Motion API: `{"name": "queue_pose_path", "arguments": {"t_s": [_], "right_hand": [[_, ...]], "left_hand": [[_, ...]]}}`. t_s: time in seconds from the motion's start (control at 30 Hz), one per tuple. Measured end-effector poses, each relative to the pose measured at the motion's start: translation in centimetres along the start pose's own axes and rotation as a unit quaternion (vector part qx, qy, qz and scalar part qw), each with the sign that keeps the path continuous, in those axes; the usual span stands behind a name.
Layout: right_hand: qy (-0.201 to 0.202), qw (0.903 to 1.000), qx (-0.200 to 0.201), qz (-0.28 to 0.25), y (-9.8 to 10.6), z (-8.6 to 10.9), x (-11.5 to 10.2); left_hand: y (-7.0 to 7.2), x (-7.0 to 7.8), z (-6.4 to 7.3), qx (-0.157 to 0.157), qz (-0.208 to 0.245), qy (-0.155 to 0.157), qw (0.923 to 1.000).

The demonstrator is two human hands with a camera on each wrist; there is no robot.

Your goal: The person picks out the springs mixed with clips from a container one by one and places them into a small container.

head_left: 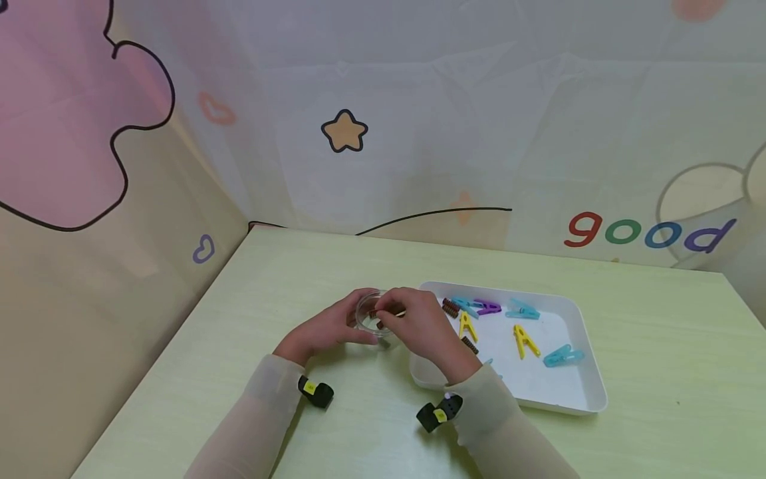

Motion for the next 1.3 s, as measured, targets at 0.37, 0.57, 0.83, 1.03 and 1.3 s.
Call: {"name": "queue_pose_path", "arguments": {"t_s": [0.37,0.57,0.83,1.03,1.3], "right_hand": [[0.006,0.9999,0.011,0.004,0.5,0.1,-0.2],[-0.017,0.9997,0.018,0.005,1.2,0.2,-0.3],[-0.020,0.9994,0.029,-0.005,1.7,0.0,-0.3],[-0.033,0.9988,0.035,-0.008,2.1,-0.1,0.1],[-0.042,0.9984,0.031,-0.021,2.6,-0.1,0.3]], "left_hand": [[0.0,0.3,-0.1,0.000,0.007,0.007,1.0000],[0.0,0.3,-0.2,-0.003,0.009,0.011,0.9999],[0.0,-0.3,-0.1,0.003,0.002,0.008,1.0000],[0.0,0.5,0.0,-0.005,0.013,0.013,0.9998],[0.1,2.0,0.1,-0.018,0.015,0.016,0.9996]]}}
Point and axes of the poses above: each hand's wrist, its own z-axis away from the middle knuckle, its own y-axis out of the back of the hand, x = y × z, the point moved 2 cm from there along -z, towards the middle knuckle, and after that the axes turned 14 degrees about -y, right-handed, at the moved point
